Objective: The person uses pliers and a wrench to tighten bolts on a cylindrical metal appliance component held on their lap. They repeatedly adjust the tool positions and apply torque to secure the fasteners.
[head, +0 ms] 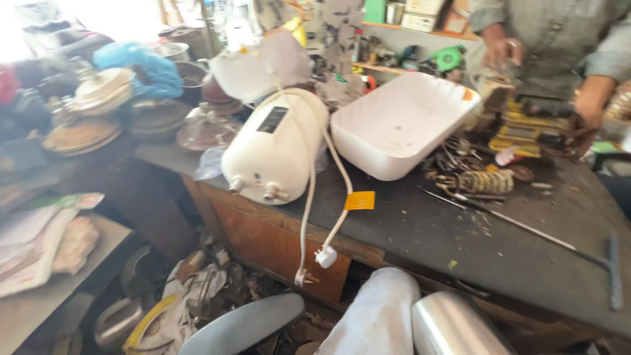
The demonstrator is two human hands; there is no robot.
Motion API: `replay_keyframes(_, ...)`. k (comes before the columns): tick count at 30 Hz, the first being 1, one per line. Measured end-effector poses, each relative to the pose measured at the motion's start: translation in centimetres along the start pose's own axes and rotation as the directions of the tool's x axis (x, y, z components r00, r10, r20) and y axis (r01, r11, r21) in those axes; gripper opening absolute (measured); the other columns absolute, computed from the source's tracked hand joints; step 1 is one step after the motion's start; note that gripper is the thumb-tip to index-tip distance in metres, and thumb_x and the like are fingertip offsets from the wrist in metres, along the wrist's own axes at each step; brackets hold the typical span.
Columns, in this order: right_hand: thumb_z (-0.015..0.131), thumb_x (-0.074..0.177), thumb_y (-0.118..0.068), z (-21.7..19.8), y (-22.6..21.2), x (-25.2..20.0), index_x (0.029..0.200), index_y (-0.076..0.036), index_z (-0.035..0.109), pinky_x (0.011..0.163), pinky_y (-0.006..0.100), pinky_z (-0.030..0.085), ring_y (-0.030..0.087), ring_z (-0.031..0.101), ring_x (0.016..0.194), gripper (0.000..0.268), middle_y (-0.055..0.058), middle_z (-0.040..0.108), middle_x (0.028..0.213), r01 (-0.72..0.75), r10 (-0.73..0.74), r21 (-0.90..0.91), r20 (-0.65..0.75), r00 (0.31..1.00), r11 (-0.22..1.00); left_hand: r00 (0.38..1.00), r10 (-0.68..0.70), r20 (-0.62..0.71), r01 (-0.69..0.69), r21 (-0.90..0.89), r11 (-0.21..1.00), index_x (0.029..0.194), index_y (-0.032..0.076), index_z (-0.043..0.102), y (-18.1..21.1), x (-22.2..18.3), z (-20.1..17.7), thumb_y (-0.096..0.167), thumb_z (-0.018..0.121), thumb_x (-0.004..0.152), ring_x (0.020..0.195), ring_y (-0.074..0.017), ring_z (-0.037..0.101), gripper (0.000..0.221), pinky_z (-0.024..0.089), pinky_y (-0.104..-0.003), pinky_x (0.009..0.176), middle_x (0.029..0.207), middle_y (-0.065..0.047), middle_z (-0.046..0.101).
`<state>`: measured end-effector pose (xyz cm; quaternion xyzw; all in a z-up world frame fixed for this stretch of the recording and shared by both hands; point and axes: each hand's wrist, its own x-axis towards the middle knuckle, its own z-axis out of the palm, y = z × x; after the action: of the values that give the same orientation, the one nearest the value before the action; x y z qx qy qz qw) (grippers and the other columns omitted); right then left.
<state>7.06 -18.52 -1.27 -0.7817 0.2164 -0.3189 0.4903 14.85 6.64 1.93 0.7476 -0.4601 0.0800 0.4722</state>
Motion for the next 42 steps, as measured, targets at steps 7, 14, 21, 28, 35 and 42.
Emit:
replay_keyframes(7,0.063,0.096,-0.011,1.6,3.4,1.7,0.123,-0.004,0.064,0.083,0.045,0.053,0.029,0.068,0.094,0.028,0.014,0.069,0.107,-0.161,0.141,0.209,0.110,0.984,0.965,1.000,-0.023,-0.012,0.024,0.035,0.999,0.167,0.001,0.024,-0.4,-1.4,-0.6,0.011,0.074,0.081,0.086,-0.0413,0.066,0.100,0.055,-0.048,0.079,0.098,-0.026,0.068)
replay_keyframes(14,0.063,0.099,-0.013,2.4,6.4,2.2,0.127,-0.004,0.064,0.081,0.046,0.052,0.028,0.067,0.093,0.029,0.014,0.069,0.107,-0.282,0.258,0.348,0.117,0.959,0.894,0.999,0.001,0.043,-0.002,0.013,1.000,0.167,0.000,0.024,-0.8,-1.5,0.7,0.014,0.072,0.081,0.083,-0.0414,0.065,0.099,0.054,-0.049,0.077,0.094,-0.027,0.067)
replay_keyframes(21,0.062,0.102,-0.015,-11.0,11.9,-8.5,0.131,-0.004,0.064,0.080,0.047,0.052,0.027,0.066,0.091,0.031,0.013,0.068,0.108,-0.421,0.502,0.400,-0.122,0.856,0.814,0.955,0.119,0.273,-0.044,-0.268,0.962,0.168,0.000,0.024,4.2,-4.6,9.3,0.016,0.070,0.082,0.080,-0.0415,0.064,0.099,0.053,-0.050,0.076,0.091,-0.028,0.066)
replay_keyframes(28,0.062,0.103,-0.019,-18.7,10.7,-18.3,0.133,-0.006,0.066,0.083,0.048,0.052,0.025,0.063,0.090,0.032,0.011,0.068,0.109,-0.627,0.775,0.462,-0.281,0.566,0.627,0.886,0.318,0.337,-0.075,-0.572,0.817,0.165,-0.002,0.024,8.1,-8.1,16.3,0.018,0.069,0.076,0.073,-0.0422,0.062,0.102,0.053,-0.051,0.069,0.086,-0.029,0.065)
replay_keyframes(35,0.061,0.101,-0.017,-10.2,8.2,-8.1,0.133,-0.006,0.066,0.085,0.046,0.051,0.026,0.063,0.094,0.034,0.012,0.068,0.112,-0.428,0.551,0.501,-0.122,0.825,0.752,0.964,0.191,0.183,-0.163,-0.154,0.974,0.159,0.030,0.053,6.4,-6.4,24.5,0.021,0.068,0.098,0.042,-0.0232,0.053,0.063,0.045,-0.048,0.042,0.051,-0.007,0.050)
replay_keyframes(42,0.060,0.099,-0.015,-4.0,6.8,-5.0,0.133,-0.005,0.066,0.088,0.044,0.051,0.026,0.063,0.098,0.036,0.013,0.068,0.114,-0.355,0.434,0.524,-0.032,0.900,0.774,0.972,0.006,0.237,0.015,-0.088,0.996,0.160,0.041,0.041,6.1,-2.5,24.6,0.023,0.067,0.088,0.045,-0.0313,0.053,0.078,0.043,-0.048,0.048,0.048,-0.015,0.052)
